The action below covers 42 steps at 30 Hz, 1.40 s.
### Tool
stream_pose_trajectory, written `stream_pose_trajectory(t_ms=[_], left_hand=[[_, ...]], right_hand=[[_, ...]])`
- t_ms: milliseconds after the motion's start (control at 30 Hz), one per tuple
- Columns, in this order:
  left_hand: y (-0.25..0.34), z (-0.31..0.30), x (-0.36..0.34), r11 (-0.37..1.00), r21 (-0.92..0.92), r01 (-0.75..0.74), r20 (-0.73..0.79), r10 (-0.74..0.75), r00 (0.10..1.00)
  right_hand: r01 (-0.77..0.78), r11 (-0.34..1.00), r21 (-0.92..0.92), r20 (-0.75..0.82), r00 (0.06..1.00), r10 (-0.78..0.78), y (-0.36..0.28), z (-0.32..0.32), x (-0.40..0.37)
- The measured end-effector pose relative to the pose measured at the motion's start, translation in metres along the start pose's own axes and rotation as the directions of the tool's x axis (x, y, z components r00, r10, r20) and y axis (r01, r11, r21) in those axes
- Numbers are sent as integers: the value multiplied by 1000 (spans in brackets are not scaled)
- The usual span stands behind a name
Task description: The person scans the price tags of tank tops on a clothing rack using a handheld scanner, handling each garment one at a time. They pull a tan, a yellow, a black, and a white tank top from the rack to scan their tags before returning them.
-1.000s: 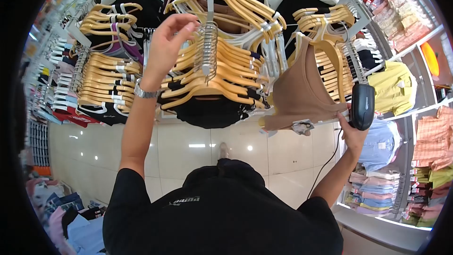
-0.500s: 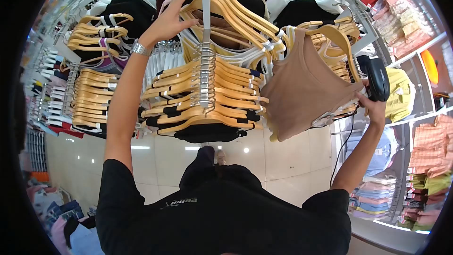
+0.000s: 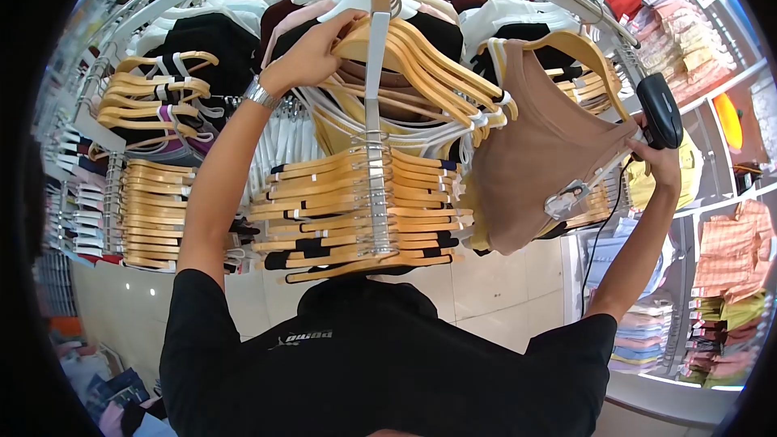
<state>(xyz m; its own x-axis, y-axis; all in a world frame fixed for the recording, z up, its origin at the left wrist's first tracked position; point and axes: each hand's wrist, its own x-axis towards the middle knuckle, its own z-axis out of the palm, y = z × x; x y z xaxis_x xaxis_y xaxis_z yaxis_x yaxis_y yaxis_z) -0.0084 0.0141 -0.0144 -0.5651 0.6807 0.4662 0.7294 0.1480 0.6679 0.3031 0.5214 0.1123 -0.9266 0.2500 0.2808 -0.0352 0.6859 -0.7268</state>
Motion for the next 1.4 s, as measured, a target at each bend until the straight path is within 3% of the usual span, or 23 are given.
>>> stream_pose_trajectory(t_ms=[67,100,367,400,567,600,667,967,1033,1167,1267,1300,1367,1400], left_hand=[[1,-3,0,999,-12,33,51,-32,998],[-1,-4,1,1000,-14,24,57,-23,998],[-1,-13,5,997,-69,19,133,-10,991],[0,-12,5,997,-76,17,130,-7,991],[-1,-12,7,996,-93,7,135,6,991],[0,-12,7,996,-91,4,137,8,991],[2,-13,8,996,-90,-2,144,16,989],[11,-21,2,997,-50,54,164,-45,985],[14,-26,-1,998,45,-36,144,29,989],[1,-45,7,962,180,-207,47,202,978],[-35,-47,20,991,-110,73,63,-67,996],[-39,-47,25,985,170,-37,130,14,991],[-50,-33,20,956,105,274,316,-293,902],[-47,-33,21,926,184,331,369,-377,849]], right_hand=[[6,999,-38,38,999,-5,-4,4,16],[84,996,-35,56,995,-82,-4,10,28],[35,999,36,194,980,-41,-24,44,103],[184,983,3,207,962,-180,-17,47,117],[110,994,13,276,955,-110,-42,91,157],[100,993,-58,290,954,-79,-34,94,171],[211,977,-40,368,912,-182,-51,114,187],[221,955,198,440,851,-288,-33,161,232],[290,935,205,488,797,-355,-30,173,235],[177,963,201,530,808,-259,-18,189,237],[242,916,319,563,729,-389,-11,207,238],[219,920,326,593,710,-380,-6,211,241],[201,924,326,622,690,-370,0,222,241],[194,924,329,635,678,-369,2,228,242]])
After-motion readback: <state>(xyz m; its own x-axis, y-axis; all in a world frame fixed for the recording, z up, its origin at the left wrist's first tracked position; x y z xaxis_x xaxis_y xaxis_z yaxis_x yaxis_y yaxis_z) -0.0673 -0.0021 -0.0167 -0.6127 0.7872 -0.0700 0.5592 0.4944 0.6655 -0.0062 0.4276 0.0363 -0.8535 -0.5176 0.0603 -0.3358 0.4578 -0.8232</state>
